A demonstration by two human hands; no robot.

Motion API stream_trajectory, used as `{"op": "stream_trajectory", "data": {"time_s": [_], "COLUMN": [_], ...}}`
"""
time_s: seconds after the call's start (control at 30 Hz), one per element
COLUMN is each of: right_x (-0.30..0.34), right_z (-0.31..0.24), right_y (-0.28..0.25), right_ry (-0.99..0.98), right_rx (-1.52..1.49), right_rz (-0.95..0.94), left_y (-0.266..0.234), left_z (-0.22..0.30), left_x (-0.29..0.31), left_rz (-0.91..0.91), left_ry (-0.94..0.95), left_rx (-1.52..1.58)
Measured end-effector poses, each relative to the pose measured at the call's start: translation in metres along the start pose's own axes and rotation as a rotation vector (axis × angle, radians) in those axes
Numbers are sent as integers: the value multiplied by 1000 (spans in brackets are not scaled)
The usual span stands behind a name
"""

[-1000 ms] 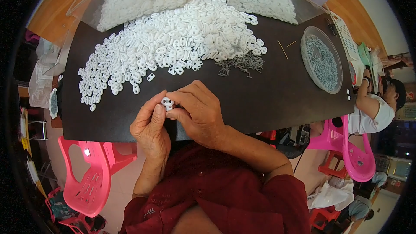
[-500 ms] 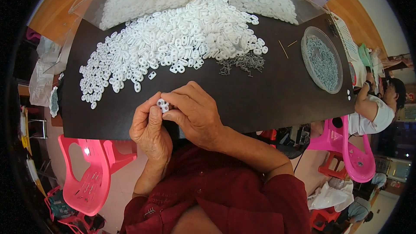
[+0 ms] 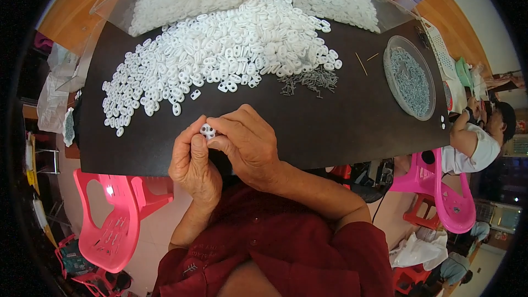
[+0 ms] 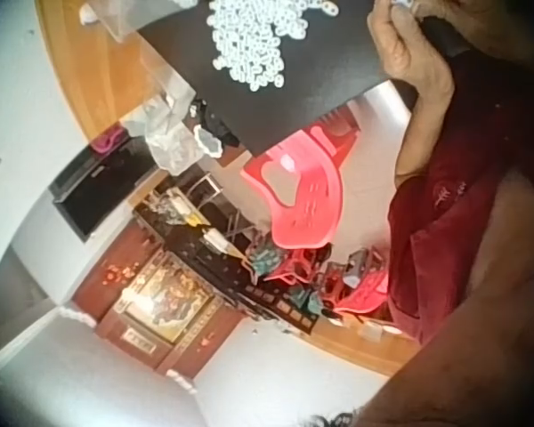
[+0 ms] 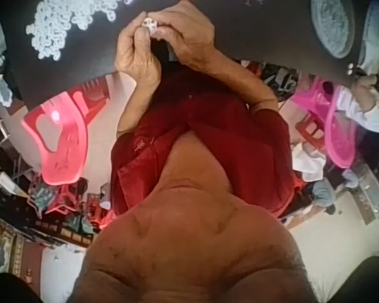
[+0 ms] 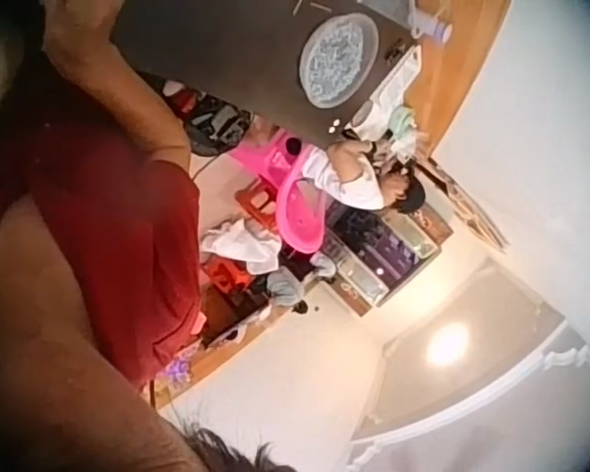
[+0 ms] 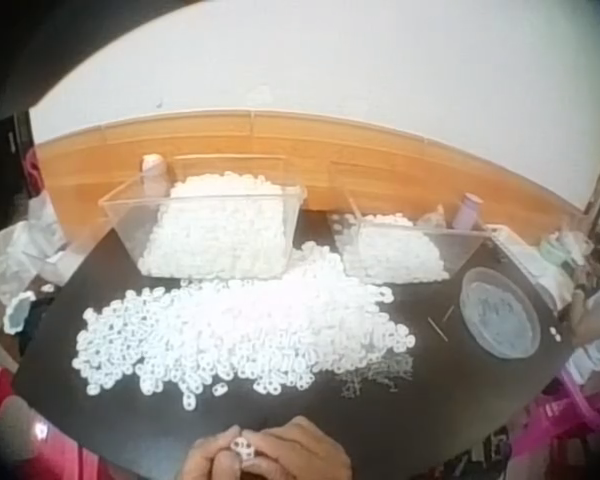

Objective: The person is manually inserting small metal pins into white plastic components while sitting at an assembly table.

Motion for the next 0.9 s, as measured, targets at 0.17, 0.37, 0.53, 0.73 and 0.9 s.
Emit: {"op": "stream_trajectory", "data": {"time_s": [0.17, 0.37, 0.53, 0.73, 0.9], "right_x": [-1, 1, 4, 3, 4], "right_z": [-3, 0, 2, 0, 0], "right_y": [1, 1, 3, 4, 7], "right_ry": [6, -20, -44, -92, -120], "right_rx": [-3, -37, -31, 10, 34], "right_rz": [7, 26, 37, 42, 60], "left_y": [-1, 0, -1, 0, 2], "left_z": [-2, -3, -2, -1, 0], "left_x": [-1, 2, 2, 1, 1], "left_rz": [2, 35, 57, 61, 80], "left_ry": [-38, -21, 16, 41, 60], "left_rx": [86, 84, 9, -40, -33]}}
Point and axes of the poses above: each hand's wrist, its own x-axis away from the middle knuckle, its own y-axis out of the palm, z = x × y, the point moved 4 cm from there along -x, towards the middle knuckle, and after that the axes turned 6 degrees about -x, right-handed, at the moved point
